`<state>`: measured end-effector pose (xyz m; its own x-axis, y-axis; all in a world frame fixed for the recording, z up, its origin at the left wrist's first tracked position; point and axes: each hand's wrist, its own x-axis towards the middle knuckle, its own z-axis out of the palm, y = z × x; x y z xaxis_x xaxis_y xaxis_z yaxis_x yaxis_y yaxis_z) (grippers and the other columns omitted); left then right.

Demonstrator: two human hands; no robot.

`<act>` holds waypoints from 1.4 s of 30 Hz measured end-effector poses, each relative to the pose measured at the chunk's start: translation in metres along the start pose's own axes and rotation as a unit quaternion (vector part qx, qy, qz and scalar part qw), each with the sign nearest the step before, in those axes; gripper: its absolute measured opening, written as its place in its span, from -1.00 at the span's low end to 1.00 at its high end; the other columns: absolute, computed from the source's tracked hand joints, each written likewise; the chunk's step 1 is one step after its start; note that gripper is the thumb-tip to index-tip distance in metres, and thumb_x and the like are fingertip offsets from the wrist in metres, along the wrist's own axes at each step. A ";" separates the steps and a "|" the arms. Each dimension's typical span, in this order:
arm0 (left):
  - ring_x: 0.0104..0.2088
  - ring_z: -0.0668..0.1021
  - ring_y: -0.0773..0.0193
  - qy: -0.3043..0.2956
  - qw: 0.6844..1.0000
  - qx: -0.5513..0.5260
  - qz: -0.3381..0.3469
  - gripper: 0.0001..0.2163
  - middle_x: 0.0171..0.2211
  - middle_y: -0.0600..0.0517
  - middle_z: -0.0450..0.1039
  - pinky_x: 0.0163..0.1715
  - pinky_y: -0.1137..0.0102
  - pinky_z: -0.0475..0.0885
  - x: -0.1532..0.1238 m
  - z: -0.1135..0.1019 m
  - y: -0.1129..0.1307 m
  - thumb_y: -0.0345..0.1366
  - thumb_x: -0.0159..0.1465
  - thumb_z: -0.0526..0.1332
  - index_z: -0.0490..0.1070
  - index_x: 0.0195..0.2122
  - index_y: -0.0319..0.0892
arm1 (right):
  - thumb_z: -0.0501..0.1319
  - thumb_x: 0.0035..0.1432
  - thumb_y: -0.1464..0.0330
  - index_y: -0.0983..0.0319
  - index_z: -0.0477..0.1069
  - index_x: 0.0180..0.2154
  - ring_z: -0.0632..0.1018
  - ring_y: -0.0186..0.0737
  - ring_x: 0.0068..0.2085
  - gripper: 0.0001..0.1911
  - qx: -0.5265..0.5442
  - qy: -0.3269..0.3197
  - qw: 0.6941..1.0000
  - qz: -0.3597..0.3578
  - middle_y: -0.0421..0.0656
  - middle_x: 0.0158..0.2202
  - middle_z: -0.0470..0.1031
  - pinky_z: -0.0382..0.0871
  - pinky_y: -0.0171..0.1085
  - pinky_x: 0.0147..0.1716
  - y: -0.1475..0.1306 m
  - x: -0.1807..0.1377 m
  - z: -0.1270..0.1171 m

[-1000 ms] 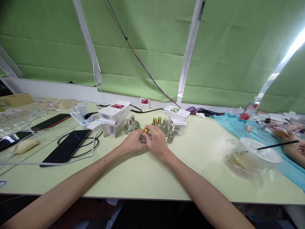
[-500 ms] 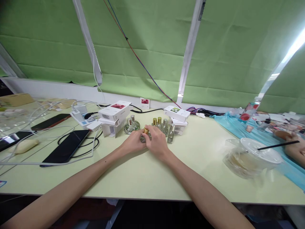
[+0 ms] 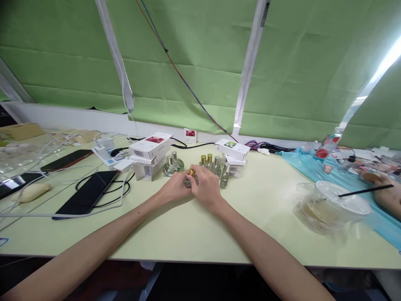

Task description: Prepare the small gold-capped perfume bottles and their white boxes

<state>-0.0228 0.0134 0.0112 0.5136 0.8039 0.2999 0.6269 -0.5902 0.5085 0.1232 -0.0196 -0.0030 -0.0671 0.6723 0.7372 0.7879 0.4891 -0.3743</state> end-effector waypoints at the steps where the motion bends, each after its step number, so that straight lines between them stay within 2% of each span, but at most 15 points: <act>1: -0.45 0.49 0.24 -0.002 1.000 0.001 -0.001 -0.80 -0.41 0.02 0.52 -0.49 0.41 0.23 0.000 0.000 0.000 -0.34 0.11 0.17 0.42 -0.22 -0.17 | 0.19 0.27 0.34 0.20 0.48 -0.01 0.59 -0.18 -0.29 -0.73 -0.002 0.000 1.000 0.002 -0.10 -0.13 0.63 0.40 -0.28 -0.31 0.000 0.000 0.000; 13: -0.54 0.39 0.26 -0.014 1.000 0.004 0.016 -0.72 -0.52 0.08 0.41 -0.48 0.40 0.21 -0.001 0.001 -0.006 -0.28 0.11 0.17 0.41 -0.13 -0.15 | 0.18 0.28 0.34 0.18 0.46 0.00 0.60 -0.17 -0.27 -0.74 -0.007 -0.006 1.000 0.005 -0.12 -0.11 0.63 0.40 -0.27 -0.29 0.000 -0.001 0.001; 25: -0.54 0.33 0.36 -0.005 0.999 -0.041 0.032 -0.78 -0.46 0.14 0.40 -0.43 0.41 0.20 -0.001 -0.004 -0.005 -0.26 0.11 0.18 0.35 -0.20 -0.14 | 0.18 0.29 0.34 0.21 0.46 0.01 0.60 -0.16 -0.24 -0.72 0.003 -0.004 1.000 0.001 -0.10 -0.10 0.62 0.41 -0.25 -0.26 0.001 -0.001 0.001; 31: -0.51 0.33 0.38 -0.018 0.997 -0.076 0.029 -0.70 -0.40 0.12 0.40 -0.44 0.43 0.23 -0.001 -0.006 -0.007 -0.24 0.09 0.20 0.35 -0.12 -0.15 | 0.16 0.29 0.33 0.19 0.46 0.01 0.60 -0.17 -0.24 -0.72 0.000 -0.007 1.000 0.009 -0.09 -0.11 0.62 0.43 -0.25 -0.25 0.001 -0.001 0.001; 42: -0.50 0.31 0.39 -0.044 0.990 -0.125 0.037 -0.54 -0.42 0.13 0.35 -0.48 0.47 0.24 -0.002 -0.011 -0.008 -0.28 0.08 0.20 0.36 0.05 -0.16 | 0.16 0.27 0.35 0.21 0.45 0.01 0.60 -0.16 -0.22 -0.72 0.005 -0.011 1.000 0.015 -0.09 -0.13 0.61 0.42 -0.24 -0.25 0.004 0.000 0.000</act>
<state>-0.0356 0.0171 0.0150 0.6094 0.7426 0.2777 0.4266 -0.6023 0.6747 0.1265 -0.0177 -0.0041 -0.0573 0.6978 0.7140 0.7835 0.4746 -0.4010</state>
